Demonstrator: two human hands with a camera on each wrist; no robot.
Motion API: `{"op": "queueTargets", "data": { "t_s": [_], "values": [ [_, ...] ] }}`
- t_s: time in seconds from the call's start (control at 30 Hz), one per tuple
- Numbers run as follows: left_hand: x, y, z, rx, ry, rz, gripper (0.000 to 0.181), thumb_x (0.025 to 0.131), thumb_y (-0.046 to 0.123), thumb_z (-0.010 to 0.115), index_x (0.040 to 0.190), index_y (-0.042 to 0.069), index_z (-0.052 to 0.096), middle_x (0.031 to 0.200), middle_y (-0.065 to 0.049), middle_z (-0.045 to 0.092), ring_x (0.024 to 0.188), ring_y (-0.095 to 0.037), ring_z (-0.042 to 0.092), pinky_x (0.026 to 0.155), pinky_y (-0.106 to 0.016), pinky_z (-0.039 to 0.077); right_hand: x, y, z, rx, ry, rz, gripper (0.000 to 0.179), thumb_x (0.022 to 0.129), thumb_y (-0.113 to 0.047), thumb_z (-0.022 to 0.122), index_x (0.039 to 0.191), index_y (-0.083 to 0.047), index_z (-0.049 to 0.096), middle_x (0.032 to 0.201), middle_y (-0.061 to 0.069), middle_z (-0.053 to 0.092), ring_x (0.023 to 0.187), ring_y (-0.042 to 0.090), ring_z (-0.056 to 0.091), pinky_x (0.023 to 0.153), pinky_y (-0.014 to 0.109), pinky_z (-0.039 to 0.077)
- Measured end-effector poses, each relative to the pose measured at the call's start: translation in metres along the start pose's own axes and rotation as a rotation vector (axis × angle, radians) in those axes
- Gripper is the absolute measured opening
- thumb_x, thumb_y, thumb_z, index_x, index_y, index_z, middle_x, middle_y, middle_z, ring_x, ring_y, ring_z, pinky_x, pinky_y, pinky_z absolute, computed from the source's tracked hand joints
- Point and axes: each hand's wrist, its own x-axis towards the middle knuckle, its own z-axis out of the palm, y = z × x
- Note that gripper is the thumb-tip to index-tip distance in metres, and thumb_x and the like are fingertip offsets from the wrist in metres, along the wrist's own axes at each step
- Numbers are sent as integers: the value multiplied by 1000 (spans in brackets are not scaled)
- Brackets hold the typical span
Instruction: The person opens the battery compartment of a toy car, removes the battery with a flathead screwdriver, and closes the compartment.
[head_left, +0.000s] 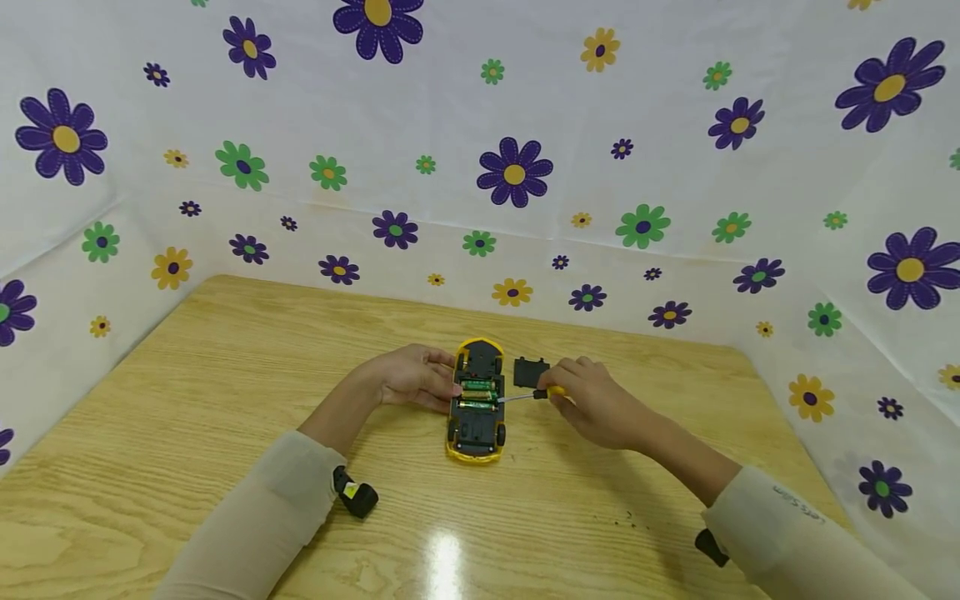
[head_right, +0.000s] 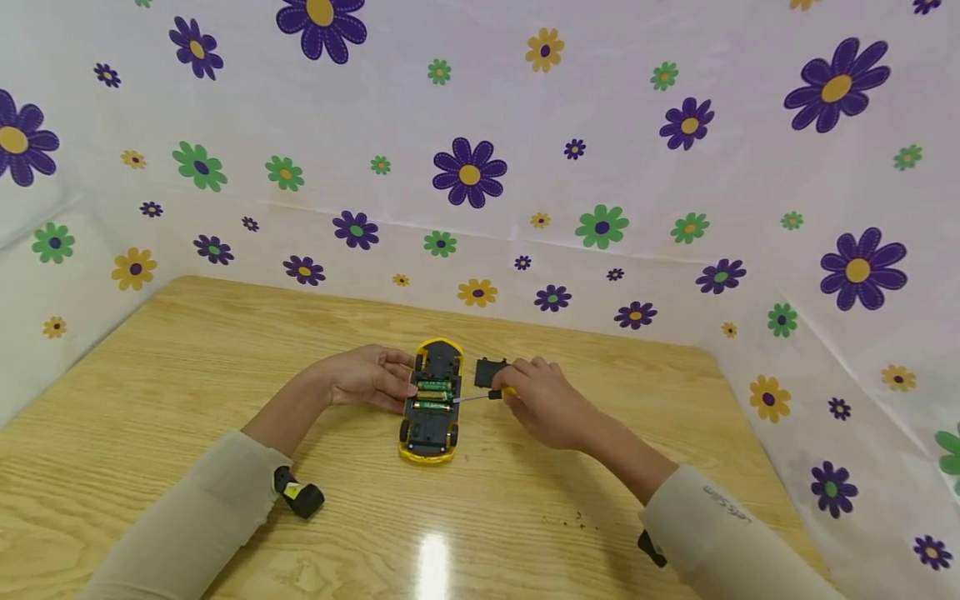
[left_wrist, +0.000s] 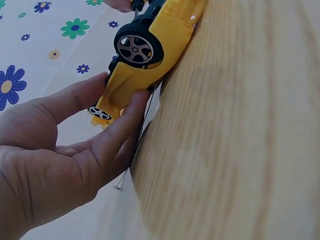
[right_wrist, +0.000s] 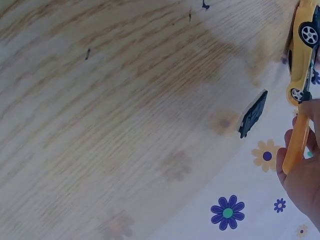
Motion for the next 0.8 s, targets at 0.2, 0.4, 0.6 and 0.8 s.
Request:
{"op": "queueTargets", "data": {
  "t_s": [0.2, 0.4, 0.6, 0.8],
  "values": [
    [-1, 1, 0, 11, 3, 3, 77, 96, -8, 63, 159, -6, 19, 154, -30, 36, 126, -38, 58, 99, -47, 58, 1, -9, -1, -75, 41, 8, 13, 96, -14, 73, 107, -15, 68, 104, -2, 64, 87, 17, 47, 75, 37, 38],
    [-1, 1, 1, 9, 3, -5, 77, 96, -7, 64, 159, -5, 20, 154, -30, 36, 124, -37, 59, 99, -46, 58, 4, -16, -3, -131, 67, 5, 14, 93, -15, 77, 104, -16, 70, 99, -1, 64, 83, 17, 45, 73, 36, 36],
    [-2, 1, 1, 7, 6, -5, 76, 96, -7, 64, 159, -5, 21, 153, -30, 36, 124, -38, 59, 98, -47, 58, 11, -23, -11, -216, 65, -46, 14, 92, -17, 78, 104, -16, 71, 93, 1, 63, 79, 19, 44, 70, 35, 34],
    [-2, 1, 1, 10, 1, -2, 77, 96, -7, 64, 159, -5, 20, 153, -30, 38, 123, -38, 60, 98, -47, 58, 21, -32, -19, -310, 39, -81, 9, 90, -19, 80, 98, -16, 75, 90, 0, 64, 78, 19, 46, 69, 34, 37]
  ]
}}
